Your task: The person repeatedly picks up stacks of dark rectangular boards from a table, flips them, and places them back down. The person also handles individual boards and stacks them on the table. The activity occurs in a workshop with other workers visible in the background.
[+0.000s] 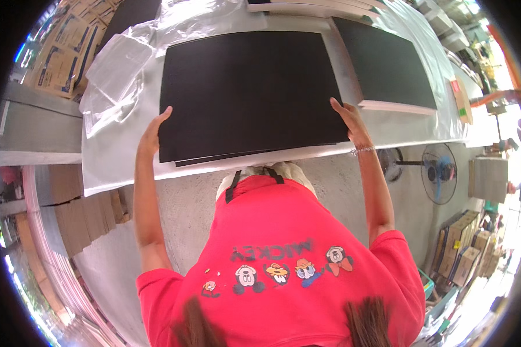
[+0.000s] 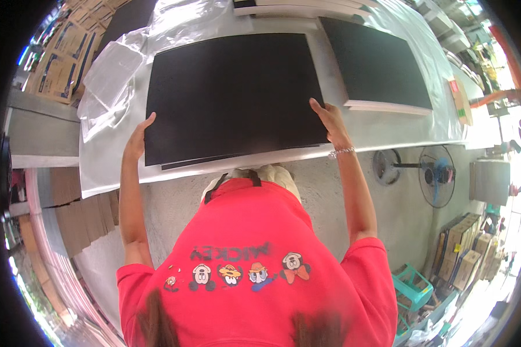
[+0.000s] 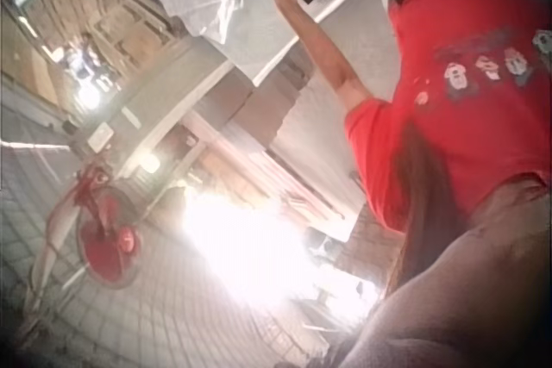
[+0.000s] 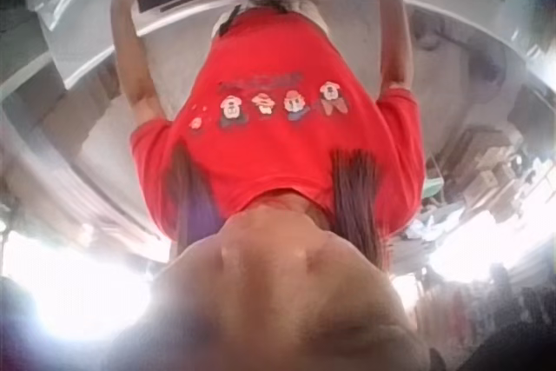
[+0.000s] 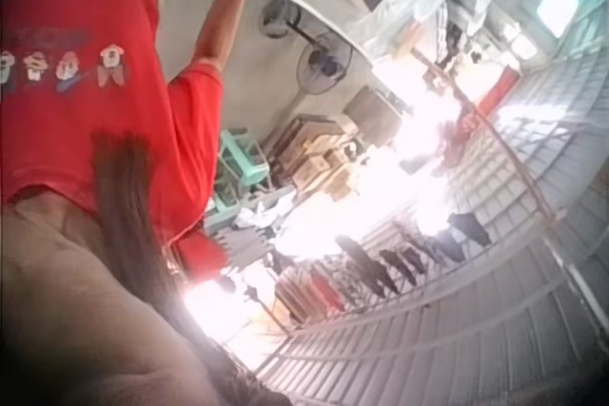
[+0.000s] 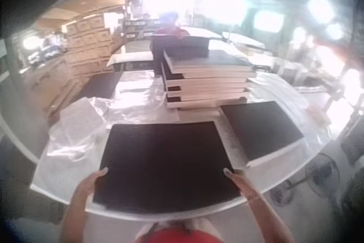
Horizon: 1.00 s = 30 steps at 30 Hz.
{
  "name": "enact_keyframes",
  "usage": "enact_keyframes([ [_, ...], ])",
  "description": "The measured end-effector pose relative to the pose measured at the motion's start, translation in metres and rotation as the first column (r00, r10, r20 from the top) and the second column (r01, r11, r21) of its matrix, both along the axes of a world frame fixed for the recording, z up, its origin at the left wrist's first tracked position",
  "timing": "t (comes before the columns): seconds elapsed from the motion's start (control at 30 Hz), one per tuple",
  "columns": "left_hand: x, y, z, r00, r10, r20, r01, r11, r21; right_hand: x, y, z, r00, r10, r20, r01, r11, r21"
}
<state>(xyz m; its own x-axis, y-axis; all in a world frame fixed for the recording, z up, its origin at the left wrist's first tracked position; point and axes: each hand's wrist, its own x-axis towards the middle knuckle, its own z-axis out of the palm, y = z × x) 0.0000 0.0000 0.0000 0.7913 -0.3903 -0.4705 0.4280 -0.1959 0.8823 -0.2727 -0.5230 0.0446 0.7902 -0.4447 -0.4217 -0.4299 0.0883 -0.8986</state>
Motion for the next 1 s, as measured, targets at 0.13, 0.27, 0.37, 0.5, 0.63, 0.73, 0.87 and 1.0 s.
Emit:
enact_keyframes([
  [0.13, -0.038, -0.037, 0.027, 0.997, -0.067, -0.025, 0.065, 0.996, -0.054, -0.013, 0.012, 0.043, 0.971, -0.108, -0.214, 0.07, 0.982, -0.176],
  [0.27, -0.05, -0.059, 0.078, 0.998, -0.029, -0.047, 0.028, 0.999, -0.028, -0.012, 0.024, 0.053, 0.978, -0.158, -0.138, 0.131, 0.975, -0.181],
  [0.37, -0.034, -0.045, 0.067, 0.99, -0.086, -0.112, 0.085, 0.996, -0.017, -0.011, 0.022, 0.048, 0.982, -0.151, -0.111, 0.129, 0.974, -0.188],
  [0.5, -0.039, -0.048, 0.062, 0.993, -0.058, -0.1, 0.054, 0.998, -0.042, -0.011, 0.021, 0.05, 0.979, -0.093, -0.182, 0.069, 0.988, -0.135],
  [0.63, -0.043, -0.054, 0.062, 0.994, -0.007, -0.106, 0.001, 0.998, -0.055, -0.01, 0.012, 0.032, 0.978, -0.143, -0.155, 0.112, 0.975, -0.191],
  [0.73, -0.038, -0.048, 0.056, 0.99, -0.029, -0.136, 0.021, 0.998, -0.059, -0.009, 0.011, 0.036, 0.979, -0.119, -0.167, 0.073, 0.963, -0.26],
  [0.87, -0.038, -0.042, 0.053, 0.993, -0.06, -0.103, 0.063, 0.998, 0.021, -0.008, 0.02, 0.053, 0.968, -0.107, -0.227, 0.075, 0.987, -0.145],
  [1.0, -0.037, -0.041, 0.052, 0.999, 0.022, -0.03, -0.018, 0.989, 0.144, -0.035, 0.026, 0.02, 0.981, -0.065, -0.182, 0.046, 0.993, -0.105],
])
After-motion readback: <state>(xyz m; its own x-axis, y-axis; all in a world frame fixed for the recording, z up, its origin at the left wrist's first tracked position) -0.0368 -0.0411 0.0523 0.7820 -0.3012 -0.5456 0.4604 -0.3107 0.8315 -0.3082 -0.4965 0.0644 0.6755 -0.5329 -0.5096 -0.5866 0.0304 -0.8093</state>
